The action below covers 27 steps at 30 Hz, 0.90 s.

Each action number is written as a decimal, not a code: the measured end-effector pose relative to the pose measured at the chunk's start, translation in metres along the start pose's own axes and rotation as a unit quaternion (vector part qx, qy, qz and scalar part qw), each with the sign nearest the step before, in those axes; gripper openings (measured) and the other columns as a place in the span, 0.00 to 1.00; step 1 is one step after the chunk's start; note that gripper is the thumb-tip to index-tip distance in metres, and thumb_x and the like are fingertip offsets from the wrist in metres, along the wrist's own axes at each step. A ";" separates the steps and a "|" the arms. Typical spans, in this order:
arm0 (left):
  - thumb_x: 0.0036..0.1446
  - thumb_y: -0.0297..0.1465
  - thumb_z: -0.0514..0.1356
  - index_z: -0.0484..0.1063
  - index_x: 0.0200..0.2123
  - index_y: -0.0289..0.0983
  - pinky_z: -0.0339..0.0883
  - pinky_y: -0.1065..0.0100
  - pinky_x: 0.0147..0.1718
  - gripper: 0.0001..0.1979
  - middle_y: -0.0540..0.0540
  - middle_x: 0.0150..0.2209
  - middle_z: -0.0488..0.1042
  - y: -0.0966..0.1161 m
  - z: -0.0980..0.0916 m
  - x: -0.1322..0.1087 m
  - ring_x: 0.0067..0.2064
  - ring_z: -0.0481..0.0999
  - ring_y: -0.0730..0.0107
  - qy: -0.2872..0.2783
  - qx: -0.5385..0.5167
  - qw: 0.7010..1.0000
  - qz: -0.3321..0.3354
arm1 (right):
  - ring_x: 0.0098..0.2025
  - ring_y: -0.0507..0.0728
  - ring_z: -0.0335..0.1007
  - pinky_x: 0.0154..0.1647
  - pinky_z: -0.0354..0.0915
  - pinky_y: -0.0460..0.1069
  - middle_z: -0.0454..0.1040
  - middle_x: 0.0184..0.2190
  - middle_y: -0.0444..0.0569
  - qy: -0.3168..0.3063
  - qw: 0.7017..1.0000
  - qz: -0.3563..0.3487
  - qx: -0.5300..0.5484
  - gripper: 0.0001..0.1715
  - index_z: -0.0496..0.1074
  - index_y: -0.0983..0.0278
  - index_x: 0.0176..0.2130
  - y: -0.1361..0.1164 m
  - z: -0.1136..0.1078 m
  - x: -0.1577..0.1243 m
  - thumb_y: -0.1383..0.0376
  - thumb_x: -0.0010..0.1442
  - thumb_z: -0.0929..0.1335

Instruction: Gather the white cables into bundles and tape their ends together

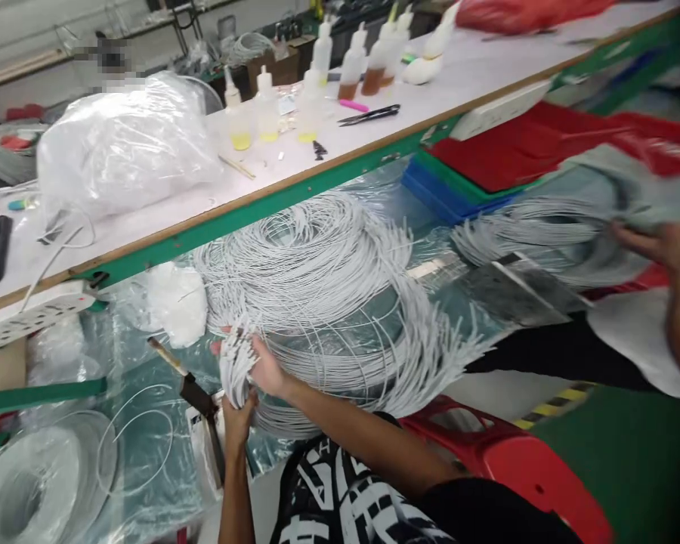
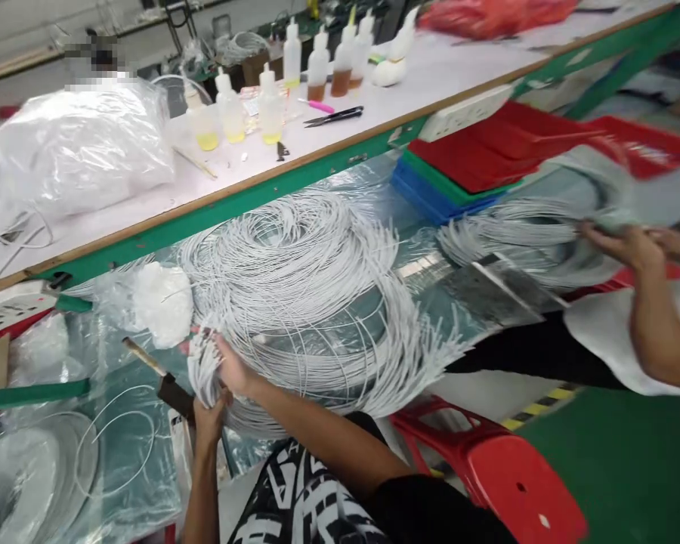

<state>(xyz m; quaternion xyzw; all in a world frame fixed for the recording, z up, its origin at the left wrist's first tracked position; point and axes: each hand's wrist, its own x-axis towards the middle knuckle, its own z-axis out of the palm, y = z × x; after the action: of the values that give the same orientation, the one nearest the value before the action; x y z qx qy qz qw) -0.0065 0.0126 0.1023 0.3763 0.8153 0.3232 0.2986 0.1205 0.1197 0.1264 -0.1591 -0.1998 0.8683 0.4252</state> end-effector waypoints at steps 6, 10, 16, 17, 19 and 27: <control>0.35 0.45 0.75 0.80 0.21 0.45 0.75 0.50 0.32 0.13 0.48 0.21 0.78 0.004 0.007 -0.001 0.27 0.78 0.48 0.056 -0.065 0.996 -0.024 | 0.81 0.73 0.67 0.84 0.58 0.68 0.82 0.69 0.56 0.049 0.989 0.015 -0.141 0.72 0.76 0.53 0.71 0.000 -0.039 -0.004 0.11 0.49 0.65; 0.38 0.42 0.74 0.74 0.26 0.45 0.67 0.59 0.30 0.15 0.56 0.20 0.70 0.032 0.015 -0.003 0.24 0.69 0.64 0.053 -0.179 0.982 -0.032 | 0.77 0.79 0.72 0.84 0.60 0.69 0.84 0.66 0.55 0.042 0.957 0.111 -0.266 0.63 0.85 0.53 0.55 -0.001 -0.088 -0.065 0.33 0.23 0.89; 0.36 0.39 0.78 0.70 0.33 0.45 0.65 0.64 0.29 0.23 0.60 0.24 0.64 0.091 0.022 -0.032 0.24 0.63 0.73 -0.028 -0.289 0.957 -0.032 | 0.48 0.71 0.85 0.59 0.78 0.61 0.77 0.29 0.36 -0.102 0.836 0.298 -0.449 0.40 0.78 0.55 0.28 0.008 -0.120 -0.115 0.54 0.14 0.92; 0.36 0.39 0.79 0.70 0.33 0.45 0.66 0.64 0.30 0.23 0.59 0.24 0.64 0.099 0.023 -0.040 0.24 0.63 0.73 -0.045 -0.297 0.953 -0.030 | 0.44 0.68 0.85 0.54 0.78 0.59 0.78 0.27 0.36 -0.115 0.832 0.312 -0.445 0.38 0.78 0.56 0.26 0.004 -0.124 -0.118 0.54 0.15 0.91; 0.37 0.38 0.79 0.71 0.32 0.46 0.67 0.61 0.31 0.22 0.58 0.25 0.64 0.115 0.025 -0.055 0.23 0.62 0.72 -0.079 -0.311 0.947 -0.027 | 0.37 0.64 0.82 0.45 0.77 0.55 0.80 0.25 0.36 -0.143 0.835 0.329 -0.418 0.34 0.81 0.58 0.24 -0.008 -0.130 -0.125 0.55 0.15 0.91; 0.43 0.38 0.78 0.73 0.31 0.49 0.59 0.59 0.25 0.17 0.56 0.23 0.56 0.180 0.039 -0.089 0.20 0.57 0.69 -0.218 -0.347 0.912 -0.001 | 0.31 0.58 0.75 0.33 0.71 0.52 0.84 0.26 0.39 -0.089 0.901 0.268 -0.329 0.27 0.84 0.57 0.25 -0.033 -0.116 -0.198 0.50 0.24 0.88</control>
<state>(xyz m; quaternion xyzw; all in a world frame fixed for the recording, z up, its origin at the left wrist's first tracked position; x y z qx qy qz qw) 0.1460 0.0444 0.2355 0.3090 0.5668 0.4957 0.5810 0.3106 0.0039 0.0620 -0.2592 -0.4612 0.8448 0.0802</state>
